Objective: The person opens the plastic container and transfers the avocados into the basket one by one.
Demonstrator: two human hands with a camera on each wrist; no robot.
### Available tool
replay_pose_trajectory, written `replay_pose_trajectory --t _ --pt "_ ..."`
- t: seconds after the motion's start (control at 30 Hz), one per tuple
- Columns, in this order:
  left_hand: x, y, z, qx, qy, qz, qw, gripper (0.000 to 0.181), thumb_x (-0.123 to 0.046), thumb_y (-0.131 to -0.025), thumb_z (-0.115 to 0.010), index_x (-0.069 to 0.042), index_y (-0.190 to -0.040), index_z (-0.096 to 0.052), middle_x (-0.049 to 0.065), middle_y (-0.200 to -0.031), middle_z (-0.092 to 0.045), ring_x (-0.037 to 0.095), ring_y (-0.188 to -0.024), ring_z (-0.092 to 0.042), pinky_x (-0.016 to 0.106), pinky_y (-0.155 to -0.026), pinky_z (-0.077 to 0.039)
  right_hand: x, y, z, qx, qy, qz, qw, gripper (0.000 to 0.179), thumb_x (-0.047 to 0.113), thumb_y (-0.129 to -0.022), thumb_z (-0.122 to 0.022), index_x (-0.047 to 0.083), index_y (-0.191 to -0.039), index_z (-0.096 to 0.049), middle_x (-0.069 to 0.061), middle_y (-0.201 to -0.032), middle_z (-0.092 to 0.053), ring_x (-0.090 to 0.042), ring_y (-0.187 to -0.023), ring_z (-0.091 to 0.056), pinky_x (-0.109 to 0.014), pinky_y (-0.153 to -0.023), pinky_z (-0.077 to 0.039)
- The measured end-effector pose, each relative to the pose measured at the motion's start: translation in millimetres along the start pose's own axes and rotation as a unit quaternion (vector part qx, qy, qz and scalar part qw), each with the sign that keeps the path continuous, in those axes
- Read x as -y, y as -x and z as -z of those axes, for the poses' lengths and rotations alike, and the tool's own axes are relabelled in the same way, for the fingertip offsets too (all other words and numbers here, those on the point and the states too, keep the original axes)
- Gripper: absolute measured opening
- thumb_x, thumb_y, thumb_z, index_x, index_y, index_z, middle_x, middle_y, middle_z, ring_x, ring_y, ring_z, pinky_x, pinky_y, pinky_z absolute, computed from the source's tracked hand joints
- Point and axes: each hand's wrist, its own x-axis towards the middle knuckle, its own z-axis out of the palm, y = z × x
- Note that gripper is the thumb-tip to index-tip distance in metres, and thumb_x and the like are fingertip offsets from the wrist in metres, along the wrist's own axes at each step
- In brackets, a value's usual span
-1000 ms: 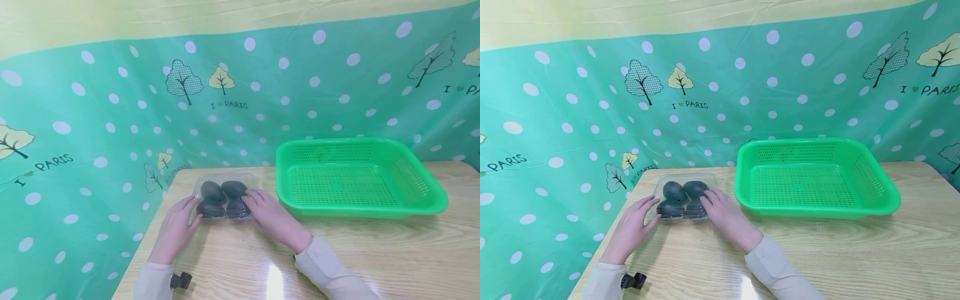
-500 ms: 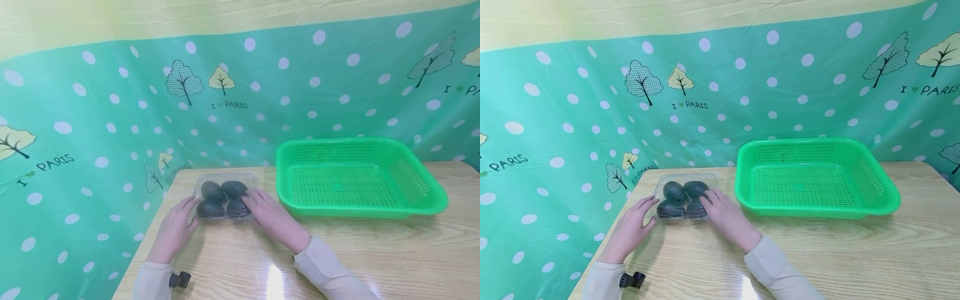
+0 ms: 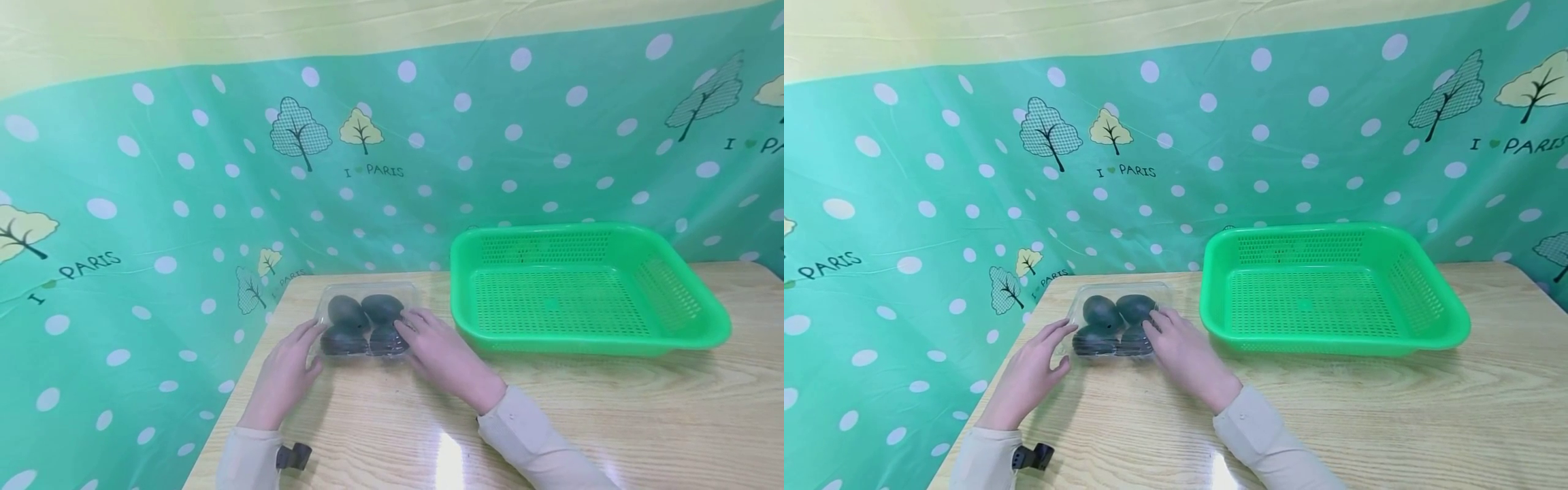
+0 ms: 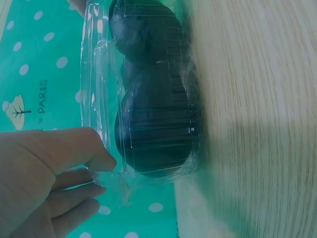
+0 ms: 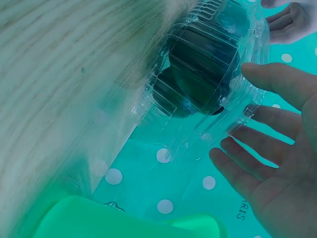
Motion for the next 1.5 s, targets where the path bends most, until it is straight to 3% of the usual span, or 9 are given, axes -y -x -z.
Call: replay_pose_trajectory --t 0.4,0.73,1.03,1.3,1.5 --pt "-0.7 2.0 -1.2 -0.008 -0.015 0.007 0.9998 0.059 0.001 -0.075 -0.075 -0.004 -0.132 -0.06 0.019 -0.138 -0.057 0.039 -0.11 -0.064 0.05 -0.084 -0.056 3.2 -3.5 2.2 -0.044 0.028 0.037 0.9979 0.033 0.009 -0.082 -0.073 -0.001 -0.113 -0.069 -0.021 -0.124 -0.066 -0.036 -0.12 -0.061 -0.041 -0.102 -0.05" --pt "-1.8 1.5 8.9 0.016 0.009 0.029 0.9994 0.059 0.0 -0.08 -0.073 -0.005 -0.136 -0.058 0.017 -0.143 -0.055 0.04 -0.119 -0.06 0.051 -0.095 -0.051 0.4 -6.2 0.9 -0.058 0.045 0.061 0.9954 0.032 0.012 -0.08 -0.074 -0.001 -0.11 -0.07 -0.02 -0.121 -0.068 -0.035 -0.116 -0.064 -0.04 -0.099 -0.052" --pt "3.3 2.2 10.3 0.027 0.039 0.037 0.9982 0.055 -0.004 -0.085 -0.072 -0.006 -0.138 -0.057 0.018 -0.141 -0.056 0.041 -0.119 -0.059 0.053 -0.096 -0.05 -1.4 -7.7 -0.7 -0.065 0.054 0.073 0.9937 0.029 0.013 -0.078 -0.074 0.001 -0.105 -0.071 -0.018 -0.118 -0.07 -0.033 -0.113 -0.065 -0.039 -0.095 -0.054" --pt "4.5 2.5 7.0 0.03 0.046 0.041 0.9977 0.058 -0.009 -0.083 -0.076 -0.006 -0.138 -0.056 0.017 -0.141 -0.056 0.04 -0.121 -0.059 0.052 -0.099 -0.048 2.9 -9.4 0.4 -0.061 0.121 0.089 0.9868 0.025 0.014 -0.078 -0.074 0.003 -0.101 -0.072 -0.015 -0.11 -0.072 -0.028 -0.106 -0.068 -0.034 -0.087 -0.057" --pt "2.4 0.9 4.3 0.018 0.037 0.031 0.9987 0.06 -0.014 -0.081 -0.08 -0.004 -0.136 -0.058 0.017 -0.137 -0.059 0.038 -0.116 -0.062 0.05 -0.098 -0.05 8.2 -10.2 -5.2 -0.083 0.2 0.107 0.9703 0.017 0.009 -0.081 -0.07 0.002 -0.096 -0.073 -0.013 -0.098 -0.073 -0.024 -0.093 -0.068 -0.027 -0.074 -0.058"
